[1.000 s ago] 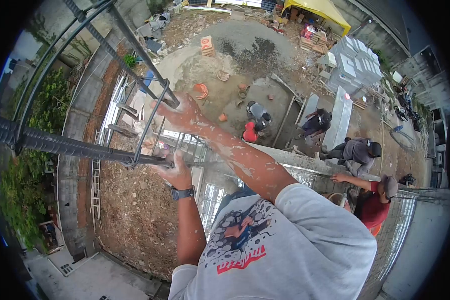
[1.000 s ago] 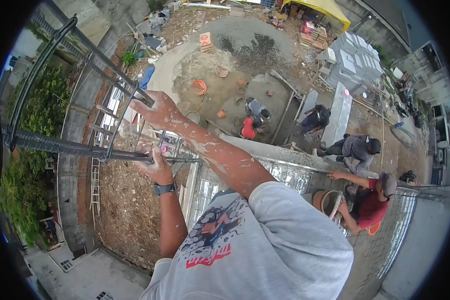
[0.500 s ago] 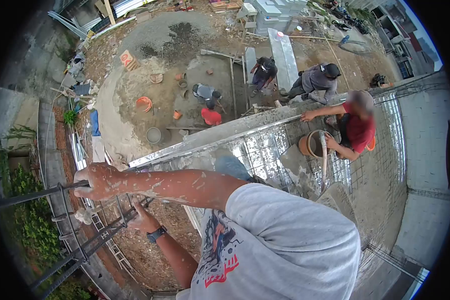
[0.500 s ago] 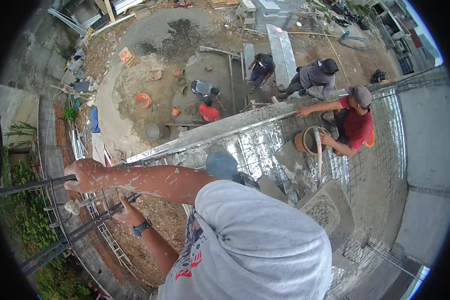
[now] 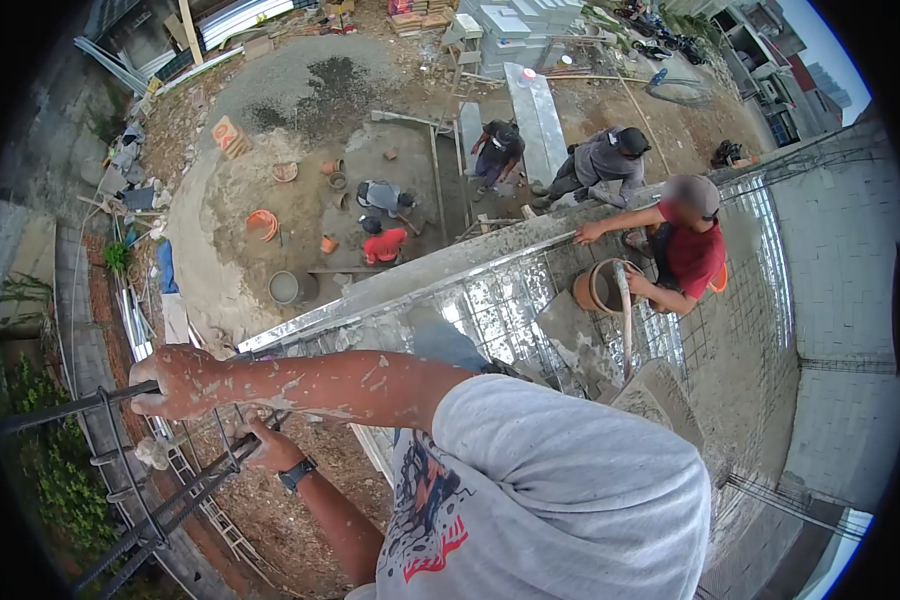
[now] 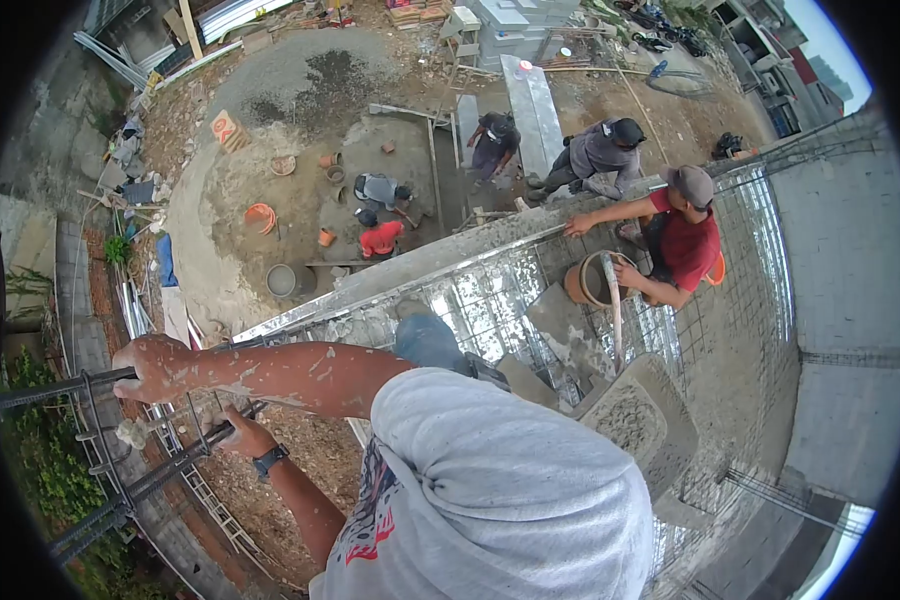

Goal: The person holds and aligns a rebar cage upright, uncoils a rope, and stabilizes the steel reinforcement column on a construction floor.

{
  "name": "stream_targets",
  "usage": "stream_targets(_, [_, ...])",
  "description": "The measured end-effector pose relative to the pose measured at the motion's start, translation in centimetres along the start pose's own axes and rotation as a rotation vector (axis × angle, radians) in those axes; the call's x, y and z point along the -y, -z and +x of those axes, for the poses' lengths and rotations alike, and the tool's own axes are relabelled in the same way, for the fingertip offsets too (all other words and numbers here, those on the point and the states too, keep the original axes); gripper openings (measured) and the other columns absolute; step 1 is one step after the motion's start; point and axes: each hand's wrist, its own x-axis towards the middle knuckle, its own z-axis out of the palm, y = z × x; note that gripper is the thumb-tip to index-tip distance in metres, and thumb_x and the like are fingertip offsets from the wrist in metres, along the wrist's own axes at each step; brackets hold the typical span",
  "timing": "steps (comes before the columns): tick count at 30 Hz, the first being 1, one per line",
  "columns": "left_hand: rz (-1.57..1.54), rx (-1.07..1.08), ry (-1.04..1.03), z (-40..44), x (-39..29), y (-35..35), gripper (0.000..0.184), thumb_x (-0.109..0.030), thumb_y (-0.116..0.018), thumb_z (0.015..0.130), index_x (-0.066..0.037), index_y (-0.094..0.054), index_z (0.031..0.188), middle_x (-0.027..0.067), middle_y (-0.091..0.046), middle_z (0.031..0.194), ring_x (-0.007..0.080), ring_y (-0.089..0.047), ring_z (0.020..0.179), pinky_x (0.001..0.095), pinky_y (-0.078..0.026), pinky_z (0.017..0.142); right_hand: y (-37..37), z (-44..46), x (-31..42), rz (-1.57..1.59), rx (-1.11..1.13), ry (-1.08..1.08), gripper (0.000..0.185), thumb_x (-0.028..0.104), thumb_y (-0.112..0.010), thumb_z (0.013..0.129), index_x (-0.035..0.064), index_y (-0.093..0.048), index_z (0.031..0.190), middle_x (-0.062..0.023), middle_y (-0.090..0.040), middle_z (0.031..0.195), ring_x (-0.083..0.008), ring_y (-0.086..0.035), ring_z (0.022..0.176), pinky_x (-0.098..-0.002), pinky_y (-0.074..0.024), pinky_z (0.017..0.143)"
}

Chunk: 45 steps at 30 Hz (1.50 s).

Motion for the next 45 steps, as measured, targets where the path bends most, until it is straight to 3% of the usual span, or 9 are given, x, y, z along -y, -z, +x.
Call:
stream_targets(3, [-0.035,0.022,-0.026,0.0,-1.1,-0.1,0.060,-0.032,-0.073,0.080,0.003,-0.046,0.120,0.0174,-0.055,0.109,0.0217,-0.055,0.091,0.0360,-0.048,0.074,-0.8,-0.1,-0.5,-0.022,-0.120,0.058,0.029,0.030,-0.066,0.077,0.0010,-0.065,0.080,-0.0175,-0.062,0.071,-0.0356,-0.063,0.074,-0.0452,-0.0478,0.070])
stream_targets(6, [0.043,-0.037,0.019,-0.7,-1.8,-0.3,0.057,-0.033,-0.073,0.080,0.003,-0.048,0.117,0.0174,-0.055,0.109,0.0214,-0.055,0.090,0.0360,-0.048,0.073,-0.4,0.1,-0.2,-0.001,-0.032,0.001,0.029,0.030,-0.066,0.077,0.0012,-0.065,0.081,-0.0166,-0.062,0.072,-0.0351,-0.063,0.074,-0.0454,-0.0471,0.069])
stream_targets(9, [0.015,0.021,-0.075,-0.6,-2.3,-0.4,0.063,-0.037,-0.072,0.080,0.008,-0.047,0.117,0.0207,-0.055,0.112,0.0247,-0.056,0.093,0.0380,-0.048,0.076,0.1,-0.1,-0.3,0.011,-0.008,-0.025,0.029,0.030,-0.066,0.077,0.0013,-0.065,0.083,-0.0172,-0.063,0.076,-0.0350,-0.062,0.077,-0.0459,-0.0465,0.071])
stream_targets(18, [0.198,-0.010,-0.006,-0.9,-1.6,-0.4,0.076,-0.045,-0.071,0.079,0.015,-0.045,0.117,0.0281,-0.055,0.114,0.0341,-0.057,0.097,0.0448,-0.045,0.082,0.4,-0.5,-0.4,0.010,-0.028,0.008,0.035,0.034,-0.067,0.077,0.0008,-0.065,0.088,-0.0194,-0.064,0.083,-0.0361,-0.062,0.083,-0.0462,-0.0467,0.075])
stream_targets(24, [0.016,0.044,-0.054,-0.4,-0.4,-0.4,0.067,-0.038,-0.072,0.080,0.009,-0.045,0.119,0.0207,-0.055,0.112,0.0256,-0.056,0.092,0.0390,-0.047,0.077,0.6,-0.5,0.0,0.004,-0.003,-0.052,0.035,0.032,-0.067,0.076,0.0006,-0.066,0.091,-0.0204,-0.064,0.085,-0.0366,-0.062,0.086,-0.0454,-0.0472,0.077])
stream_targets(27, [-0.062,0.007,-0.103,-0.9,-1.4,-0.9,0.042,-0.025,-0.073,0.080,0.000,-0.049,0.104,0.0063,-0.049,0.089,0.0174,-0.045,0.079,0.0347,-0.042,0.071,0.6,-0.5,-0.2,0.008,0.008,-0.043,0.033,0.031,-0.068,0.076,0.0007,-0.066,0.089,-0.0201,-0.064,0.084,-0.0366,-0.063,0.085,-0.0453,-0.0474,0.077])
stream_targets(33, [0.099,-0.124,-0.134,-0.6,1.2,-1.0,0.055,-0.034,-0.073,0.078,0.006,-0.048,0.107,0.0156,-0.054,0.101,0.0245,-0.052,0.089,0.0389,-0.044,0.079,1.2,-0.8,0.9,0.047,0.034,-0.129,0.025,0.028,-0.066,0.077,0.0027,-0.064,0.078,-0.0156,-0.063,0.073,-0.0322,-0.062,0.072,-0.0437,-0.0465,0.068])
stream_targets(38, [0.096,-0.220,-0.240,0.1,3.2,-1.6,0.058,-0.032,-0.070,0.079,0.012,-0.048,0.108,0.0230,-0.055,0.103,0.0306,-0.055,0.090,0.0422,-0.046,0.077,-0.4,-0.7,-1.0,-0.022,-0.121,0.062,0.026,0.029,-0.065,0.077,0.0028,-0.062,0.077,-0.0149,-0.060,0.068,-0.0325,-0.061,0.067,-0.0437,-0.0461,0.065])
stream_targets(45, [0.131,-0.202,-0.135,-0.1,2.1,-1.8,0.063,-0.032,-0.070,0.079,0.015,-0.044,0.114,0.0281,-0.051,0.112,0.0343,-0.054,0.101,0.0433,-0.045,0.086,0.4,-0.4,-0.1,-0.027,-0.063,0.018,0.026,0.028,-0.065,0.077,0.0026,-0.062,0.076,-0.0137,-0.059,0.067,-0.0315,-0.060,0.065,-0.0437,-0.0453,0.063])
